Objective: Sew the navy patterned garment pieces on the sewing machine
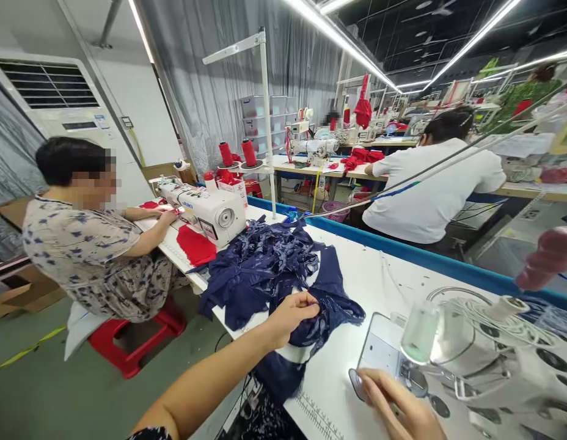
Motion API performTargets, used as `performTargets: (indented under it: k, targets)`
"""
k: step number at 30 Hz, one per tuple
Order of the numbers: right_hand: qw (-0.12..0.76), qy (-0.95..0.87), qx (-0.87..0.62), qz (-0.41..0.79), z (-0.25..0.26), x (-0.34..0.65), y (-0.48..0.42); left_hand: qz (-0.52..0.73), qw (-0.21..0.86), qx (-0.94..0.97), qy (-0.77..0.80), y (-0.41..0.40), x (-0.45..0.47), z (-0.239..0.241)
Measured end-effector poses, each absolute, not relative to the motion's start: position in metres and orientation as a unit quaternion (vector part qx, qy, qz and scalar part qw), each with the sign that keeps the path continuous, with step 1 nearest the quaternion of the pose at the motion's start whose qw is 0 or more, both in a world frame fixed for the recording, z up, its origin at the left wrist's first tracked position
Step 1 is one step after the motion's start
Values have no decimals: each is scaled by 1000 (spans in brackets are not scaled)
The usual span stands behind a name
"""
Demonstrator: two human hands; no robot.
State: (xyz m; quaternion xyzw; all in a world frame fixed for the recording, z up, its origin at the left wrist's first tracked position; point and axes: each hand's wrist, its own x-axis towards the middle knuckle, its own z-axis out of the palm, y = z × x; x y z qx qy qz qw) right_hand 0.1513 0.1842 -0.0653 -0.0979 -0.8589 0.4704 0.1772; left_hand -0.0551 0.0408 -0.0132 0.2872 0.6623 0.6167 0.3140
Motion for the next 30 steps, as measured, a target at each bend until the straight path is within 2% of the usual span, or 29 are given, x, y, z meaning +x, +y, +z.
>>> performTargets:
  k: [3,7,10,13,19,22,25,28,30]
  targets:
    - [132,-677,-219,690,-59,112,154,636,340,267,639,32,-41,-6]
    - [128,-600,-225,757,-46,94,119,639,337,276,634,23,-33,9]
    - [81,-518,-250,814,-29,112,113,586,250,353,686,15,-29,18]
    - [83,-548,-275,786,-19,132,125,514,152,427,728,10,-22,20]
    - [149,-695,-268,650,-22,146,144,441,146,473,748,10,-5,16]
    - [166,-663,-275,676,-16,152,140,400,75,482,776,7,-1,14]
    - [133,-648,-257,705,-9,160,141,365,5,479,798,1,3,12]
    - [86,-689,-257,672,-9,165,148,349,22,481,804,-4,7,10]
    - [101,-747,-256,605,-12,168,152,364,58,474,799,-6,8,10]
